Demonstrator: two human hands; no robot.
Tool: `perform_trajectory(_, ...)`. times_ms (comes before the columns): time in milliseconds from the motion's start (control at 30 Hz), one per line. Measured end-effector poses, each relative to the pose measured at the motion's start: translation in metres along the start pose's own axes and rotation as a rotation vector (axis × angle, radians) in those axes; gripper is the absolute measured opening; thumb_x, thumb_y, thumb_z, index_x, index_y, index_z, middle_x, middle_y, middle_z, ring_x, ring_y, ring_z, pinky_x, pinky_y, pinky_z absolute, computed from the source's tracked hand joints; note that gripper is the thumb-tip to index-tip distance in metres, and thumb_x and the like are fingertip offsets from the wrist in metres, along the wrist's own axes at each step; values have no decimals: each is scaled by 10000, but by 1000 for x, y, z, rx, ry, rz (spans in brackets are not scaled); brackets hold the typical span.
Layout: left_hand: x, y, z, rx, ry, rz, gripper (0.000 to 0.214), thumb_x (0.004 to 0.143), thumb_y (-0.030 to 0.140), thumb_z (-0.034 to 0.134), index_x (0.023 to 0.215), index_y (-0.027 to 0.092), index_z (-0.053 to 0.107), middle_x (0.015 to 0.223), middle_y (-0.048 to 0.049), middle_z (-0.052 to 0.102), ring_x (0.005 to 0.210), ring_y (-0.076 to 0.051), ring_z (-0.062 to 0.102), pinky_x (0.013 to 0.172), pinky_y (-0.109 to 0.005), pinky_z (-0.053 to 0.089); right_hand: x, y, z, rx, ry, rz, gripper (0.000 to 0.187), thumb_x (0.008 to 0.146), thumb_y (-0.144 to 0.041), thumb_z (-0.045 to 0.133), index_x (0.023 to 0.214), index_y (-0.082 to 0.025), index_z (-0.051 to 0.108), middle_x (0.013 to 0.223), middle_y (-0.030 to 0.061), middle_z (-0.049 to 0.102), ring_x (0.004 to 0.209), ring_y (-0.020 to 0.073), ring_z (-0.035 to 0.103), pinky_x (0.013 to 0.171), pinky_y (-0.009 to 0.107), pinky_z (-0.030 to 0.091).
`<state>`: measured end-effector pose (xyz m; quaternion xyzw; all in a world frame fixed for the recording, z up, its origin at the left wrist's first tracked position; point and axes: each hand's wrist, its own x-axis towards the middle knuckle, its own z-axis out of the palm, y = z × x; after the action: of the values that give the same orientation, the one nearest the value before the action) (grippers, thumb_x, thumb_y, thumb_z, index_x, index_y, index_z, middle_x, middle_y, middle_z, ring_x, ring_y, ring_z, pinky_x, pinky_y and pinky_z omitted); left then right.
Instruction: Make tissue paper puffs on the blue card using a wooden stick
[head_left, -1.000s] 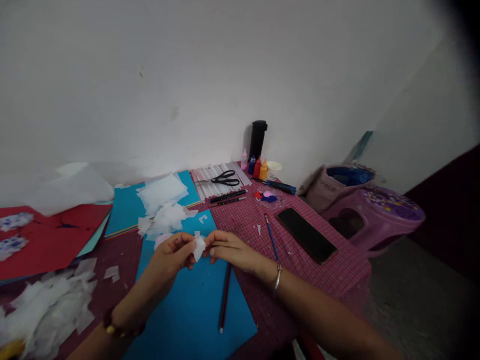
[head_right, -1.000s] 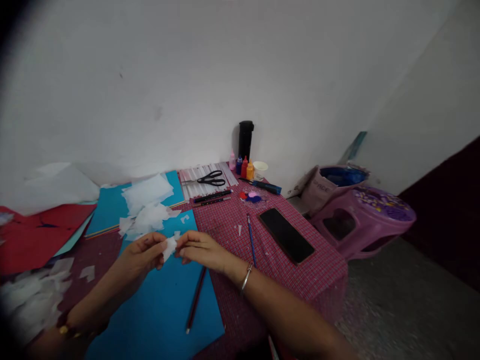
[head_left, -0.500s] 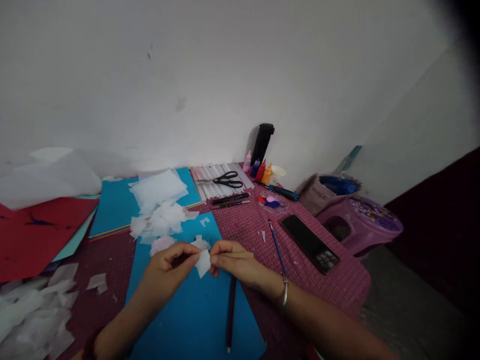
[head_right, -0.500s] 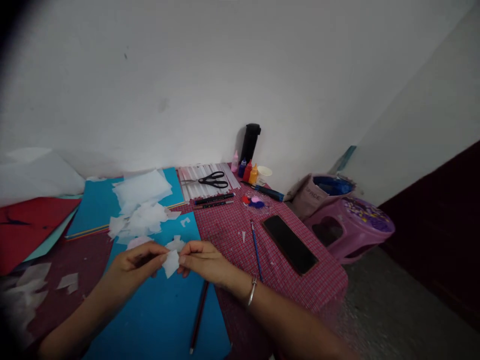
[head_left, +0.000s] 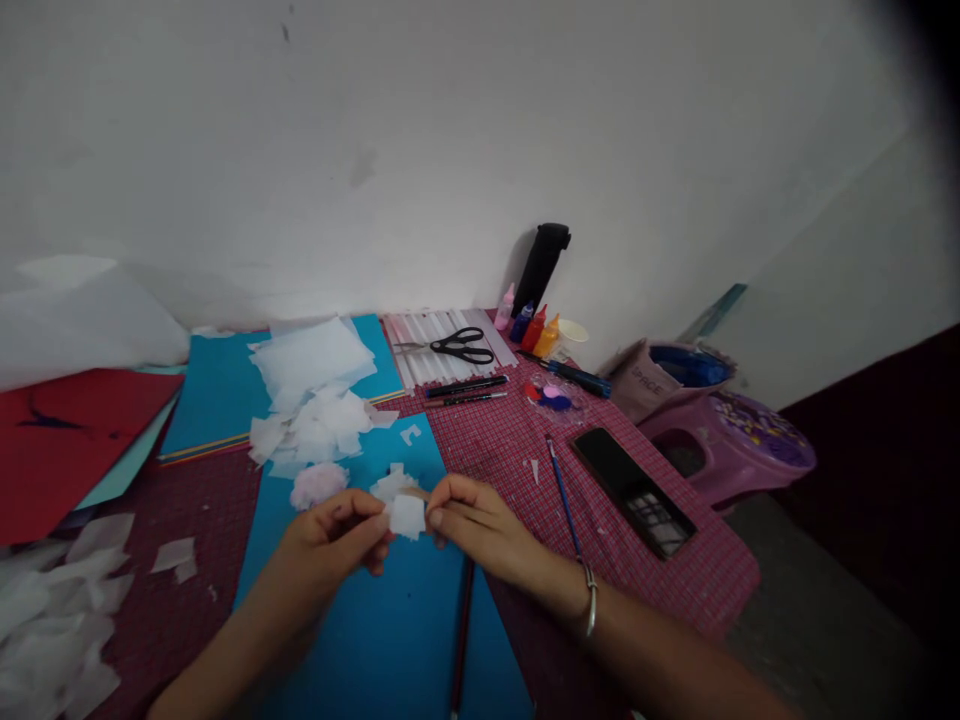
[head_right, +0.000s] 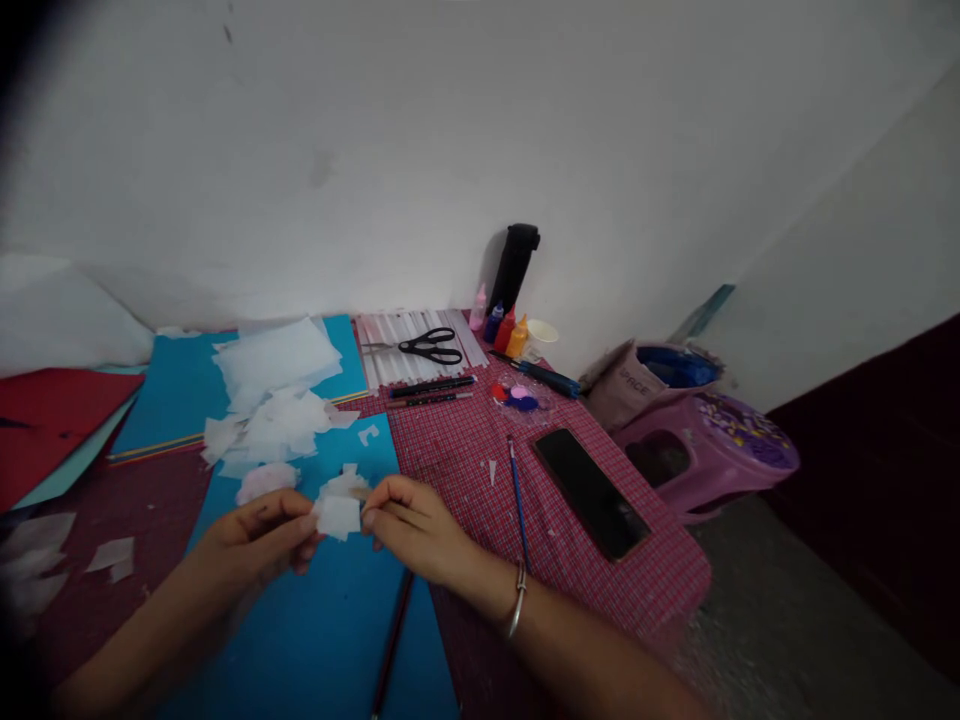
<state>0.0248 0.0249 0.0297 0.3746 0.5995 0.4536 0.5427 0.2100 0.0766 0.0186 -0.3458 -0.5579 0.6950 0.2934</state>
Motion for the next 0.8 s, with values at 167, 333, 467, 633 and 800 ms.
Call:
perform_trajectory(167, -11, 18, 12, -343, 5, -214, 240, 547, 267, 802, 635, 166, 603, 597, 23, 579, 546, -120, 564, 530, -228, 460, -3, -6, -5, 72, -69, -64, 289, 785, -406, 639, 910, -158, 561, 760, -14, 560, 703, 116, 537, 688, 260, 415)
perform_trajectory(333, -14, 20, 17, -388, -15, -243, 247, 534, 244, 814, 629, 157, 604, 620, 20, 602, 544, -107, 560, 526, -218, 456, -8, -11, -5, 62, -203, -59, 349, 762, -446, 655, 886, -131, 570, 753, -5, 538, 693, 111, 499, 626, 236, 380)
perform_trajectory(467, -12, 11, 15, -376, -15, -233, 244, 545, 255, 801, 642, 163, 597, 576, 26, 593, 521, -109, 554, 515, -221, 444, -7, -7, -3, 29, -132, -9, 275, 741, -362, 679, 744, -140, 517, 639, -46, 457, 575, 73, 390, 529, 206, 290)
perform_trajectory(633, -11, 8, 5, -320, 56, -218, 245, 538, 245, 783, 667, 165, 591, 558, 30, 588, 503, -114, 550, 501, -226, 440, -4, -8, -9, -25, -97, 7, 191, 758, -291, 635, 726, -148, 512, 616, -48, 458, 563, 77, 388, 517, 206, 286)
perform_trajectory(800, -11, 0, -5, -93, 1, -169, 220, 582, 313, 725, 635, 190, 549, 504, 36, 560, 461, -122, 529, 470, -234, 438, -4, -9, -10, -2, -135, 36, 171, 769, -259, 623, 726, -150, 499, 609, -58, 443, 545, 66, 367, 508, 199, 270)
